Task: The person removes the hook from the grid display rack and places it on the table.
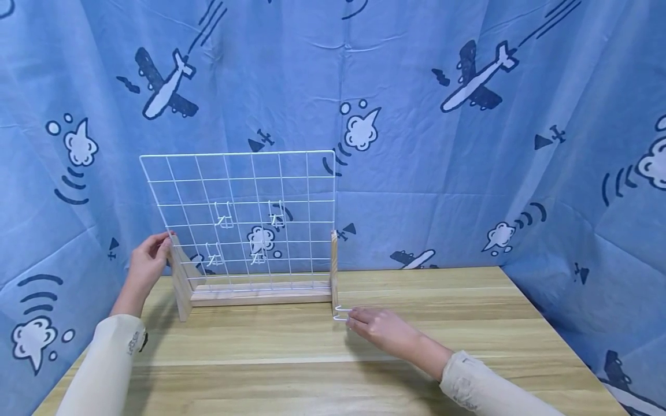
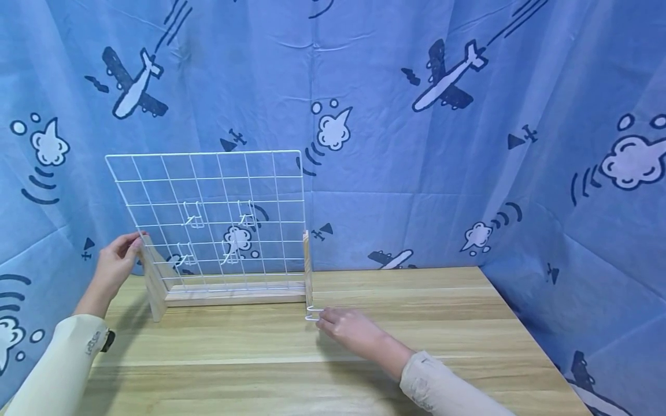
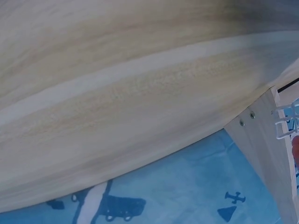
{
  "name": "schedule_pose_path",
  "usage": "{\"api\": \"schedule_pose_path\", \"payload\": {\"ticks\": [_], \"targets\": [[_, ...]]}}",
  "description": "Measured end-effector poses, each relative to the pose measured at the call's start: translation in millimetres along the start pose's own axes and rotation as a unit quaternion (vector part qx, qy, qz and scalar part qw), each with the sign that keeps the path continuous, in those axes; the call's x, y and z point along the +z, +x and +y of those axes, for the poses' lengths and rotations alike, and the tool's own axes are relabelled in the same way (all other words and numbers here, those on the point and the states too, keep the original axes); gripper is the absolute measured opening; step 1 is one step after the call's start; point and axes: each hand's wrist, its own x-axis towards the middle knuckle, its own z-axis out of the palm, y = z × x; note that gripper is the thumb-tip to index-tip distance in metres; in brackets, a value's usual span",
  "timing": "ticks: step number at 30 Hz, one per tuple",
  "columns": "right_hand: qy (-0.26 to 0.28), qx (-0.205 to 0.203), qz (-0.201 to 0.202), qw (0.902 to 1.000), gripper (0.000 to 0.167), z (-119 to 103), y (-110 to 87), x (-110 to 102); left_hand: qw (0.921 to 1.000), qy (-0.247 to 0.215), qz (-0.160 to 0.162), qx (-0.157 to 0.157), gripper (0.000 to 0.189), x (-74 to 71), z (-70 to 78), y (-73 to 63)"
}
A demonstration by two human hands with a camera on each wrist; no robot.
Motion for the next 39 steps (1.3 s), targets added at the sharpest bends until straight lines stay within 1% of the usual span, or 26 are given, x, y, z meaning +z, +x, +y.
{"api": "schedule_pose_path", "payload": {"ticks": [8,12,17,20,24,27,30,34,39], "targets": [[-0.023,0.001,-0.047,0.9986,0.034,-3.9,0.0,0.5,1.0000,0.000,0.002,-0.003,0.051,0.9,0.9,0.3],[-0.014,0.011,-0.059,0.9981,0.032,-7.3,0.2,1.3,1.0000,0.002,0.004,-0.004,0.050,1.7,-0.6,0.5],[-0.004,0.025,-0.074,0.9970,0.032,-11.9,-0.4,1.5,1.0000,-0.002,0.007,0.004,0.049,1.3,-1.5,0.3],[0.000,0.039,-0.094,0.9948,0.033,-15.3,-0.4,0.3,1.0000,0.000,0.006,-0.001,0.050,1.2,-1.1,0.6],[0.035,0.084,-0.093,0.9915,0.026,-19.9,0.7,0.7,0.9999,-0.003,0.001,-0.014,0.051,1.5,0.1,1.5],[0.069,0.110,-0.064,0.9895,0.021,-22.1,1.2,3.7,0.9998,-0.009,-0.003,-0.019,0.052,1.6,0.3,1.4],[0.089,0.121,-0.044,0.9877,0.020,-23.9,1.7,6.0,0.9998,-0.007,-0.002,-0.020,0.051,1.9,0.5,1.4],[0.097,0.127,-0.043,0.9861,0.019,-26.7,1.9,7.5,0.9998,-0.009,-0.002,-0.020,0.051,1.8,0.2,1.8],[0.098,0.141,-0.070,0.9827,0.017,-30.0,2.5,6.3,0.9997,-0.013,-0.003,-0.020,0.051,1.4,0.2,2.2]]}}
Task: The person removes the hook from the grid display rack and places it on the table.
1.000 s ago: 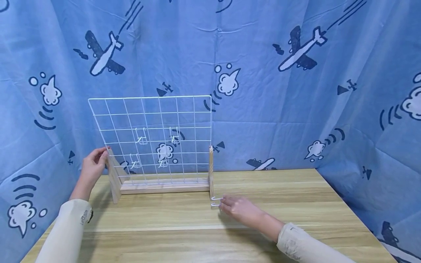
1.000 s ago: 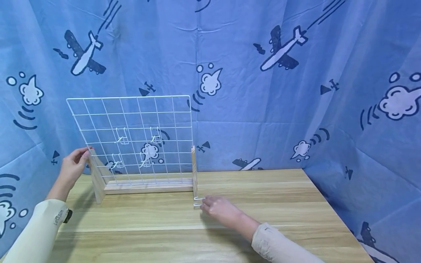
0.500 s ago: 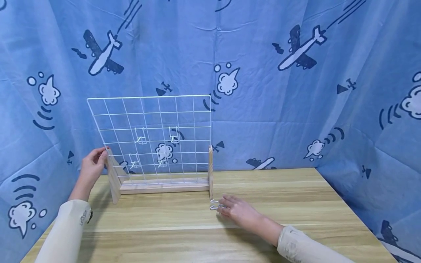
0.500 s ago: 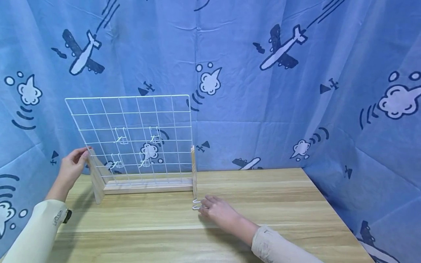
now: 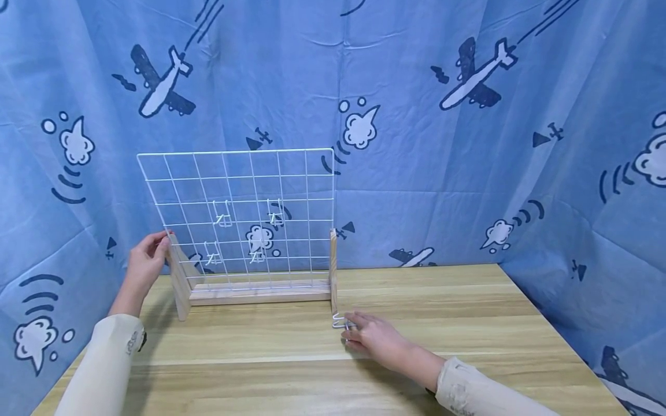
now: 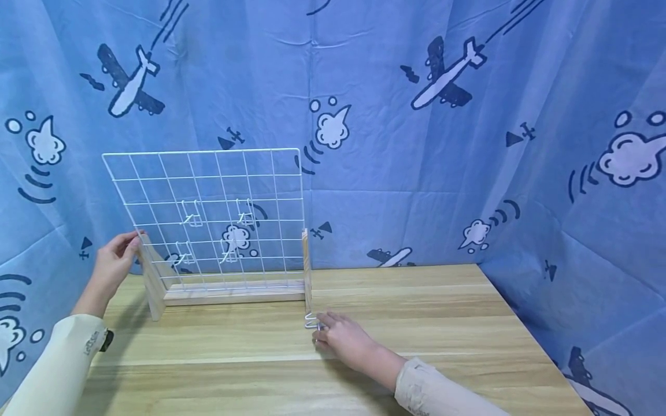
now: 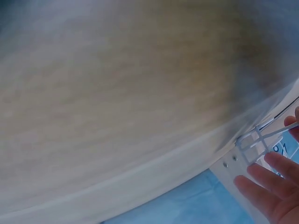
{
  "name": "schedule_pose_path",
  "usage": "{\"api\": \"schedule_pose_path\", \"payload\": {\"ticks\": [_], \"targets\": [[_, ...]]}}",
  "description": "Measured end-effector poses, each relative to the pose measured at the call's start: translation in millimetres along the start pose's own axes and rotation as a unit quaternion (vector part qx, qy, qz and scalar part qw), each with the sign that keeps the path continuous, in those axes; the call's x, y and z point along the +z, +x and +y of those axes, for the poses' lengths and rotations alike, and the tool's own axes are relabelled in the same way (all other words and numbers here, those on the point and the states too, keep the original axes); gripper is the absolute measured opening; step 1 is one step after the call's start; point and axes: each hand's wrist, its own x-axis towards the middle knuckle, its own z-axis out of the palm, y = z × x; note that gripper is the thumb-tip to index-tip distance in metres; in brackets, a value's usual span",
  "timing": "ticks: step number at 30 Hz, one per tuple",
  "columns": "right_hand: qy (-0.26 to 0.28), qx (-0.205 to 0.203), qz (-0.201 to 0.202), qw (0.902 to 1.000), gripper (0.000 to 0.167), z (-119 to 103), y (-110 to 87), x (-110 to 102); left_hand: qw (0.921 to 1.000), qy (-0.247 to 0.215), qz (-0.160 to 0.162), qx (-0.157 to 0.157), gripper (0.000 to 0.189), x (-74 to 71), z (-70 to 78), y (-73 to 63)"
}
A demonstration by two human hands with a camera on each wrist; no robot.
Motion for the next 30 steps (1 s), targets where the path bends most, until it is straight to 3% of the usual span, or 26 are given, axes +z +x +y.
{"api": "schedule_pose_path", "payload": {"ticks": [4,10,20,30], "targets": [[-0.006,0.009,-0.017,0.9998,0.017,-1.7,1.0,-0.5,1.0000,0.004,0.003,0.002,0.051,-0.2,0.8,0.3],[-0.040,-0.004,-0.009,0.9992,0.019,-2.7,3.3,-0.5,1.0000,0.001,0.006,-0.002,0.051,-0.1,2.0,0.4],[-0.048,0.008,-0.053,0.9974,0.021,-7.2,4.1,-0.7,0.9999,0.005,0.004,0.012,0.050,0.7,-1.1,0.2],[-0.067,0.010,-0.067,0.9955,0.020,-7.5,5.6,2.5,1.0000,0.005,0.001,0.001,0.052,0.3,-0.9,-0.8]]}}
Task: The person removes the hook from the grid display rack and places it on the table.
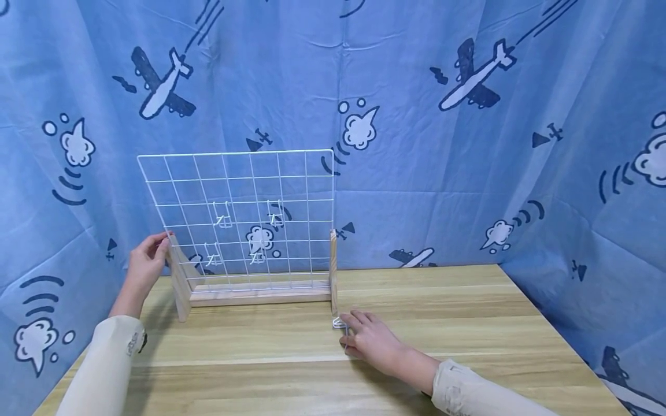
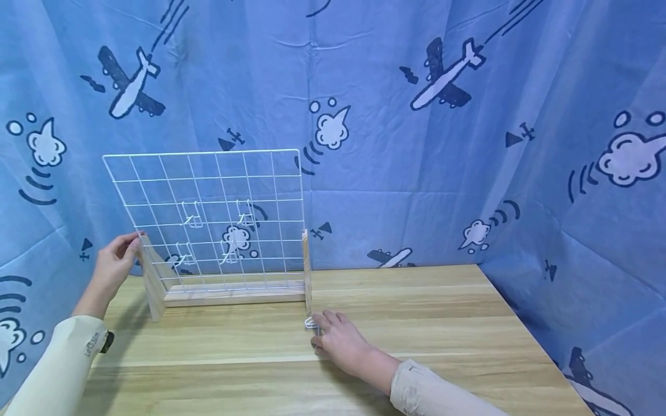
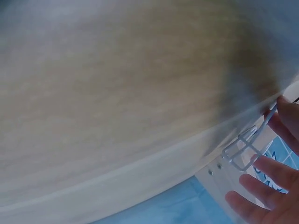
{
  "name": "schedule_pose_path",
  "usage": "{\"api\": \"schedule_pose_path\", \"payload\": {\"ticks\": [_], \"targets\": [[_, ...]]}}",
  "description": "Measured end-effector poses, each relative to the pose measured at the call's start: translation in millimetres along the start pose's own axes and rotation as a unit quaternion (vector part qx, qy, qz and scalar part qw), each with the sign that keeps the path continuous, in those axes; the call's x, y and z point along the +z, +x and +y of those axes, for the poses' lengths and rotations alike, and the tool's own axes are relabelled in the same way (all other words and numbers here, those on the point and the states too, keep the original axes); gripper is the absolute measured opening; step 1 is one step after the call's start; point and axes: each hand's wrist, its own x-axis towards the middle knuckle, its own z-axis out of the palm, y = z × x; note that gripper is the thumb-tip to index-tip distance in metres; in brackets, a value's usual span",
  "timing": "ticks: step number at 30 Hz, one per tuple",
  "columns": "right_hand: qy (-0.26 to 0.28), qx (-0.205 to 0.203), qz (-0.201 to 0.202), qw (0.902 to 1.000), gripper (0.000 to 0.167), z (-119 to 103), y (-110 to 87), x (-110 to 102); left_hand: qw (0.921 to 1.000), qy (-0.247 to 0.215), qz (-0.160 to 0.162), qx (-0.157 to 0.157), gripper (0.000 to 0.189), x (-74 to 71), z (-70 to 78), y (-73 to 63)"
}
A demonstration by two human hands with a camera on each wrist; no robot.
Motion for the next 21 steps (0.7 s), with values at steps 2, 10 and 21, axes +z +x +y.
{"api": "schedule_pose_path", "payload": {"ticks": [2,10,21], "targets": [[-0.002,0.001,-0.005,1.0000,0.020,-0.5,0.0,-0.6,1.0000,0.002,0.006,0.007,0.051,0.4,-0.4,0.0],[0.026,0.009,0.024,0.9993,0.026,1.4,-0.3,-8.2,0.9996,0.004,0.020,0.020,0.047,3.0,0.6,-0.3],[0.059,0.021,0.133,0.9891,0.026,11.7,9.4,-19.4,0.9997,0.005,0.021,0.013,0.047,2.4,-0.8,-0.3]]}}
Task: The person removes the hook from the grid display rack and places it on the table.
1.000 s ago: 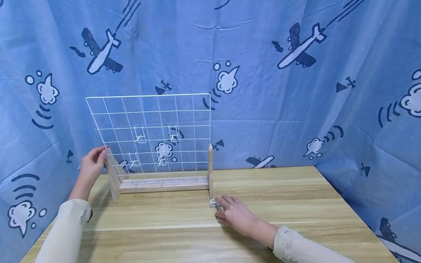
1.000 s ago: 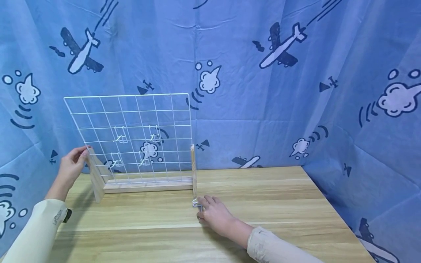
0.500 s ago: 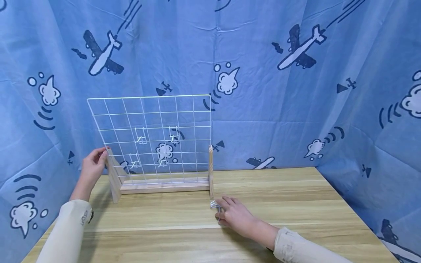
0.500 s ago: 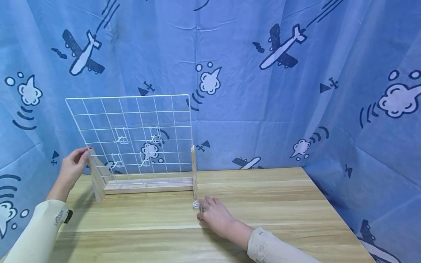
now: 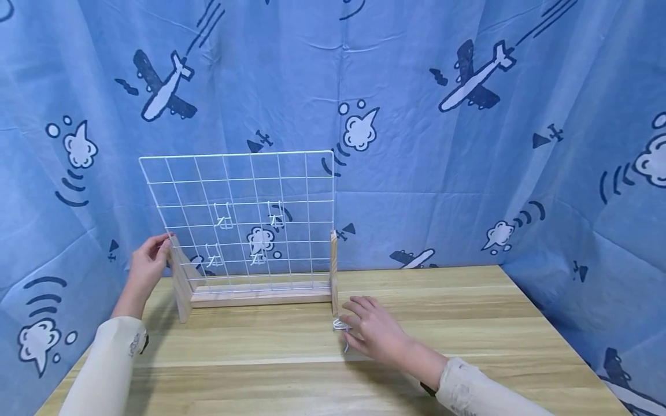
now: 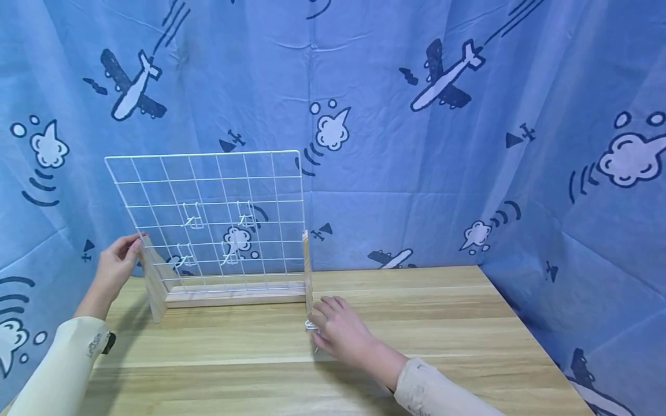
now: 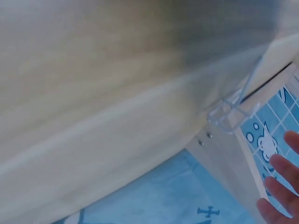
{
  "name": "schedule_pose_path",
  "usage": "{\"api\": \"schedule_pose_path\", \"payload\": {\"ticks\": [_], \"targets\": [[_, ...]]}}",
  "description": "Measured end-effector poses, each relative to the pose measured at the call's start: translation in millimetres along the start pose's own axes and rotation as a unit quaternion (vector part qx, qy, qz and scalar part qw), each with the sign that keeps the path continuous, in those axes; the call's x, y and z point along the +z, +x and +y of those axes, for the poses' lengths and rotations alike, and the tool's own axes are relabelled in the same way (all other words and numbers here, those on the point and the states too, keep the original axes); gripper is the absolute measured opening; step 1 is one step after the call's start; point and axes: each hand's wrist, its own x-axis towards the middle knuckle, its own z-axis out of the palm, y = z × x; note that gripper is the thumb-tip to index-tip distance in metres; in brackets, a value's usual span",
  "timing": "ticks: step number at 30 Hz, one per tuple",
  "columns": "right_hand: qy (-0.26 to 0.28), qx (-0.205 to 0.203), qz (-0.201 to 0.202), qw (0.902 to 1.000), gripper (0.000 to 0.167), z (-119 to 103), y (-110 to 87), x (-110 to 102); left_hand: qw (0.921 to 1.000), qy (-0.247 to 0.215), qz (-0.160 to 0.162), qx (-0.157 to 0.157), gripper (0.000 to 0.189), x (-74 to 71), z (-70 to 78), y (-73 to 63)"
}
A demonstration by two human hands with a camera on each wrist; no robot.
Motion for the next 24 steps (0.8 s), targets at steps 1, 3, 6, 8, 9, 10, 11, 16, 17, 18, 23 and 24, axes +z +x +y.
{"api": "schedule_pose_path", "payload": {"ticks": [1,3,6,8,9,10,11,16,17,18,23,24], "targets": [[0.005,0.005,0.005,1.0000,0.027,0.0,2.3,-1.3,1.0000,0.002,0.000,0.001,0.047,-0.2,0.4,-0.2],[0.021,0.013,0.022,0.9994,0.028,0.4,7.5,-3.2,1.0000,0.006,0.000,0.002,0.047,-0.2,1.2,0.1],[0.040,0.019,0.054,0.9976,0.031,1.4,17.2,-5.9,0.9999,0.006,-0.005,-0.007,0.048,-0.6,2.6,0.1],[0.050,0.021,0.075,0.9957,0.033,2.4,24.2,-7.5,0.9999,-0.005,-0.009,-0.013,0.050,0.0,-1.1,1.8],[0.053,0.021,0.084,0.9948,0.035,3.0,27.6,-7.7,0.9997,-0.013,-0.012,-0.016,0.050,0.3,-4.7,3.0],[0.056,0.023,0.092,0.9939,0.036,3.4,31.2,-8.6,0.9995,-0.023,-0.014,-0.019,0.051,0.8,-9.9,5.3],[0.058,0.024,0.098,0.9932,0.037,3.9,34.7,-9.3,0.9987,-0.047,-0.009,-0.020,0.050,2.4,-20.1,8.8],[0.073,0.030,0.119,0.9898,0.043,4.4,53.7,-15.1,0.9972,-0.073,-0.002,-0.017,0.048,4.9,-36.8,15.0],[0.073,0.031,0.120,0.9896,0.044,4.2,57.6,-16.0,0.9975,-0.069,-0.002,-0.016,0.047,4.7,-32.9,13.4],[0.077,0.032,0.122,0.9891,0.045,3.7,61.5,-17.1,0.9985,-0.052,-0.007,-0.017,0.049,3.2,-23.1,10.0],[0.095,0.052,0.121,0.9867,0.047,-0.8,79.7,-19.4,0.9993,-0.020,-0.015,-0.027,0.051,0.9,0.1,1.9],[0.101,0.057,0.122,0.9858,0.048,-1.9,83.2,-19.4,0.9993,-0.020,-0.016,-0.029,0.051,0.8,0.8,1.4]]}}
